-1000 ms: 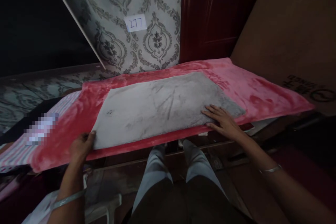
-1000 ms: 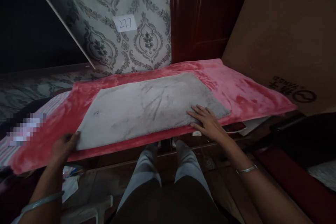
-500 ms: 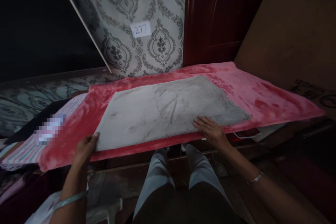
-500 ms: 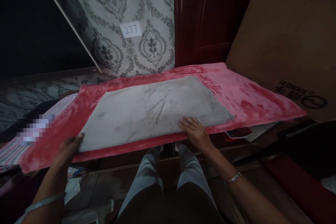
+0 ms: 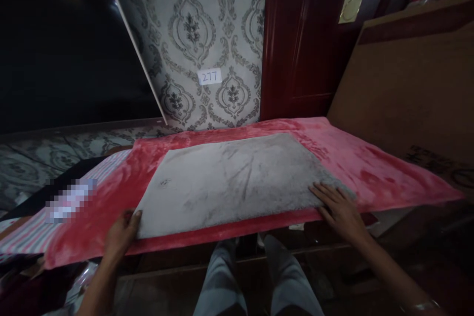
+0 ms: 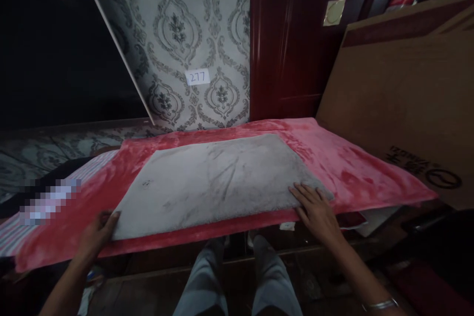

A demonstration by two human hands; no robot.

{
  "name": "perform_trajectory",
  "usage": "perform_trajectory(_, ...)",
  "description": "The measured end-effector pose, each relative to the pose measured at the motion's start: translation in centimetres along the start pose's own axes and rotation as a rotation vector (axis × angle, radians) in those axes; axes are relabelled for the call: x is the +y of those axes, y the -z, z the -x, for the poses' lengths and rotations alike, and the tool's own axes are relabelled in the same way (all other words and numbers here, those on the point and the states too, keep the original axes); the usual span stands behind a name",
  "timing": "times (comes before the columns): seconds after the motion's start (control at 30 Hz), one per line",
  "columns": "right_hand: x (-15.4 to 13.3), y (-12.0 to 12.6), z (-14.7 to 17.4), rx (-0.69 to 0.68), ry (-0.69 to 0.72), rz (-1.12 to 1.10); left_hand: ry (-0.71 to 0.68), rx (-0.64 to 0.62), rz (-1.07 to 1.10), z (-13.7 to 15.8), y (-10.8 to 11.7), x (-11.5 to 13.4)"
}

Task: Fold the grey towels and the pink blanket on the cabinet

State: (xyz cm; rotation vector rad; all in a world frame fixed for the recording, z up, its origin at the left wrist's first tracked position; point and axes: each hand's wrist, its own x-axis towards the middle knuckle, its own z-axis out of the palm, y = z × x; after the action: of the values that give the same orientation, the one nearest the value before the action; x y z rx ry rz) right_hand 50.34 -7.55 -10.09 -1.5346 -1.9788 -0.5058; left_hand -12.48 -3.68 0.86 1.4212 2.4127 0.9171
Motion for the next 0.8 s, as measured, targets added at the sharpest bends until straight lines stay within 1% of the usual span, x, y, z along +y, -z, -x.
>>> perform_trajectory(0.07,0.9,0.1,0.5,0.039,-0.036,0.015,-0.027,0.008,0.133,0.4,0.3,-0.8)
perform_trajectory(0.1,1.3,0.2,0.7,0.057,-0.058,0.017,-0.049,-0.01,0.196,0.6,0.5,-1.3)
perform_trajectory(0.2,2.6,0.2,0.9,0.121,-0.125,-0.013,-0.139,-0.145,0.317,1.4,1.3,-3.4)
perform_trajectory(0.27,3.4,0.0,0.9,0.167,-0.149,-0.053,-0.216,-0.203,0.339,1.6,1.3,-4.9)
perform_trajectory(0.33,4.0,-0.2,0.8,0.207,-0.171,-0.078,-0.313,-0.189,0.317,1.7,0.8,-6.1)
perform_trajectory(0.43,4.6,-0.5,0.7,0.23,-0.236,-0.097,-0.435,-0.064,0.203,1.7,-0.5,-6.8)
perform_trajectory(0.53,4.7,-0.6,0.6,0.261,-0.321,-0.151,-0.449,0.072,0.103,1.8,-1.4,-6.6)
perform_trajectory(0.6,4.7,-0.3,0.2,0.298,-0.377,-0.213,-0.446,0.114,0.075,1.8,-1.4,-6.1)
perform_trajectory(0.7,4.8,1.0,-1.7,0.34,-0.44,-0.346,-0.502,0.172,0.085,1.2,-0.4,-4.6)
perform_trajectory(0.8,4.6,3.7,-5.7,0.349,-0.482,-0.474,-0.59,0.256,0.193,0.1,1.6,-1.5)
